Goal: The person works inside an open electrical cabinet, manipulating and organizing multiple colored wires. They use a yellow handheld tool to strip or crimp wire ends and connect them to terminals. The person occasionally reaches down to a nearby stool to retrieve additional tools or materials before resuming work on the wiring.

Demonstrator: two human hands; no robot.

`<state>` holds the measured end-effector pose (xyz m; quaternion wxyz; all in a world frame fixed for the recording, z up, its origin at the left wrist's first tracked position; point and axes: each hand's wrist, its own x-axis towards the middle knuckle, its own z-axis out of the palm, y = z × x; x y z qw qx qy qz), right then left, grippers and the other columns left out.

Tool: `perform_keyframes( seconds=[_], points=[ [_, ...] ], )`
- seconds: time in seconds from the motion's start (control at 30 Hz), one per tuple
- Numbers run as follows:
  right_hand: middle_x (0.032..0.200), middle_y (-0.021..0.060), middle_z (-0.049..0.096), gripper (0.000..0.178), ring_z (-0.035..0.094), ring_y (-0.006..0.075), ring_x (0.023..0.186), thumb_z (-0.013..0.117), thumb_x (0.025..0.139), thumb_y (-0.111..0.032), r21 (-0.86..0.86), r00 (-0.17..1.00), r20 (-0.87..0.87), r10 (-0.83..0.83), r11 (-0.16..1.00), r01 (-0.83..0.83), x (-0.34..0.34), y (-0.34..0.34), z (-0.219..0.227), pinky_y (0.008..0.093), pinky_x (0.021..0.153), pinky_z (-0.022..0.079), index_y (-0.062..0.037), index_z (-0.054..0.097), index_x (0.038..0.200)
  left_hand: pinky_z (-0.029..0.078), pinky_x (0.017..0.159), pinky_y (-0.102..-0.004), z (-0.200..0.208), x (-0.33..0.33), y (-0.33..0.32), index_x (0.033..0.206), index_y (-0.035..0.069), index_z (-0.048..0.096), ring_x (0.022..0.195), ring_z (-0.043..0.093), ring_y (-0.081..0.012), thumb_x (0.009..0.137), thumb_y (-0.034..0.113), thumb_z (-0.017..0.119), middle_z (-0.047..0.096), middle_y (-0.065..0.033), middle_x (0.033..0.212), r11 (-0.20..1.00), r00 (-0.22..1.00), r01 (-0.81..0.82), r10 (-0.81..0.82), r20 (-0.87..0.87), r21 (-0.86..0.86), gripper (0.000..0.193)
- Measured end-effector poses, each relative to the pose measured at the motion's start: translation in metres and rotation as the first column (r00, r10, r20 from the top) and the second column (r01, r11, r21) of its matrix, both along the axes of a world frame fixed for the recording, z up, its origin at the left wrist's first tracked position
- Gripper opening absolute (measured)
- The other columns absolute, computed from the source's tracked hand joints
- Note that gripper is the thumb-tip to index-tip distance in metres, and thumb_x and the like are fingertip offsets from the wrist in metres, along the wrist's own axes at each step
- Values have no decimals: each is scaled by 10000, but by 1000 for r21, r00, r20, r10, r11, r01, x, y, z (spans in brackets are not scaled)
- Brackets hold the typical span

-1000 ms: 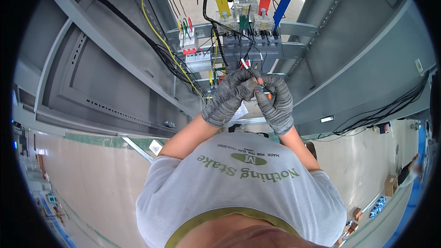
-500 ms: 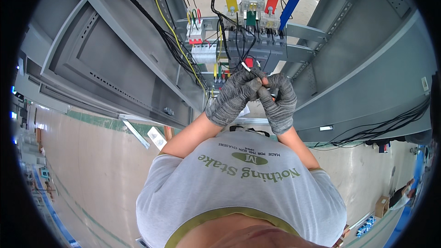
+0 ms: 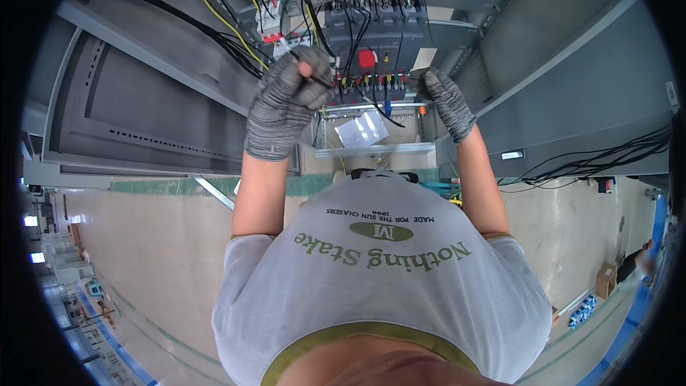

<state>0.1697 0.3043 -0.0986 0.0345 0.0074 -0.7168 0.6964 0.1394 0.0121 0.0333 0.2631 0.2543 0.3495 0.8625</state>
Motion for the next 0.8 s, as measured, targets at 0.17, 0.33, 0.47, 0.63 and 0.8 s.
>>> perform_keyframes(
  seconds=[0.17,0.33,0.47,0.63,0.8],
  points=[
    [1121,94,623,343,581,164,1029,556,934,-141,42,984,-36,177,984,-175,-1,-33,2,285,929,458,-12,539,1252,271,510,-202,7,-5,-4,865,120,532,545,292,-50,893,230,641,353,32,780,992,997,16,-24,68,123,157],
    [1131,72,594,414,578,155,932,674,835,-60,134,950,-169,262,961,-242,12,-57,29,291,857,483,-44,564,1234,292,528,-207,6,-6,-2,933,98,530,557,297,-55,947,195,555,356,22,802,975,987,-102,74,145,197,102],
    [842,81,620,262,600,144,762,648,882,-158,-133,954,-159,254,952,-276,20,-49,63,274,700,487,25,618,1067,300,541,-207,6,-6,-2,982,73,526,571,303,-57,972,207,510,393,5,823,966,982,-135,101,157,220,135],
    [751,85,613,537,588,116,586,707,835,-273,-370,988,-132,76,921,-120,23,-43,119,218,506,470,33,530,1239,316,527,-212,5,-6,-5,1082,33,543,583,329,-70,988,298,465,457,-12,856,979,978,-144,118,173,145,292],
    [748,93,631,450,559,83,512,663,869,-194,-473,988,-149,46,874,-113,24,-47,160,189,456,441,-9,529,1257,466,581,-201,-3,8,-4,1092,33,597,708,599,-82,964,431,490,637,-52,908,811,962,-223,92,-257,-541,432]
  ],
)
